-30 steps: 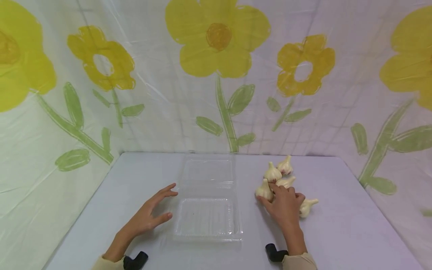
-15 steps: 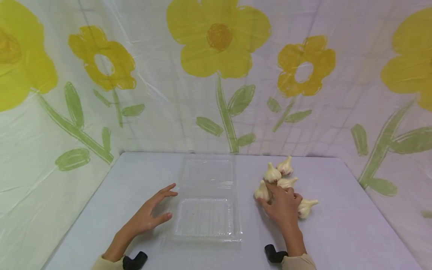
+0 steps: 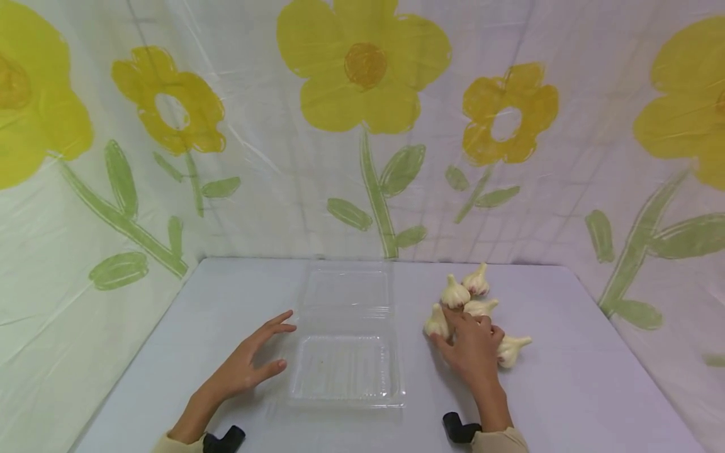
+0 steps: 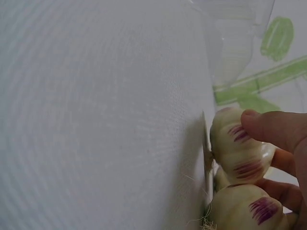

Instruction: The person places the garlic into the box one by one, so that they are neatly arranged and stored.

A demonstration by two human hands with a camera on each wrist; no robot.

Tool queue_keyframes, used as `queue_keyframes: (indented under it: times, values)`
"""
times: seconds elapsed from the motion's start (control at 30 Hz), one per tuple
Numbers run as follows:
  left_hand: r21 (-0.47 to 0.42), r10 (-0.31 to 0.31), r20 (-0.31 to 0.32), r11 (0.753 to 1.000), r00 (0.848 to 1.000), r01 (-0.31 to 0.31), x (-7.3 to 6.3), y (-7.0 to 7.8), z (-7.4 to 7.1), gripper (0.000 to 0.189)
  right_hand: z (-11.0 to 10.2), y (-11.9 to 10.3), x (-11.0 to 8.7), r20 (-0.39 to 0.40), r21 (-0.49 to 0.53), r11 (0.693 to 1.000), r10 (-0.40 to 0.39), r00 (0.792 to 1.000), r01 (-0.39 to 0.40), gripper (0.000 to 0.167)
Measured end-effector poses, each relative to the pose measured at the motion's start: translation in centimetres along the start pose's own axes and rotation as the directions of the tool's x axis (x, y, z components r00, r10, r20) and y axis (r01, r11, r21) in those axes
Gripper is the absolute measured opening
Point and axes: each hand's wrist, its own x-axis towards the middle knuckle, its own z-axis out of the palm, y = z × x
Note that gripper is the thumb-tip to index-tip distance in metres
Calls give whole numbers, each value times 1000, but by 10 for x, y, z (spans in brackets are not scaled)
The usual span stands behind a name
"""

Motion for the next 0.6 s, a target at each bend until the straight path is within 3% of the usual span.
queue_keyframes:
  times: [0.17,0.43,0.6]
  values:
    - [-19,-12,11,1000,1000,12,0,1,0,54,1,1,0,-35,14,1000,-20,999,20,60]
    - [-40,-16,20,999,1000,16,0,0,0,55,2,0,0,-171,80,994,-65,983,79,47]
    - [-39,-25,23,999,999,25,0,2,-1,55,1,-3,1,-148,75,994,-66,987,77,48]
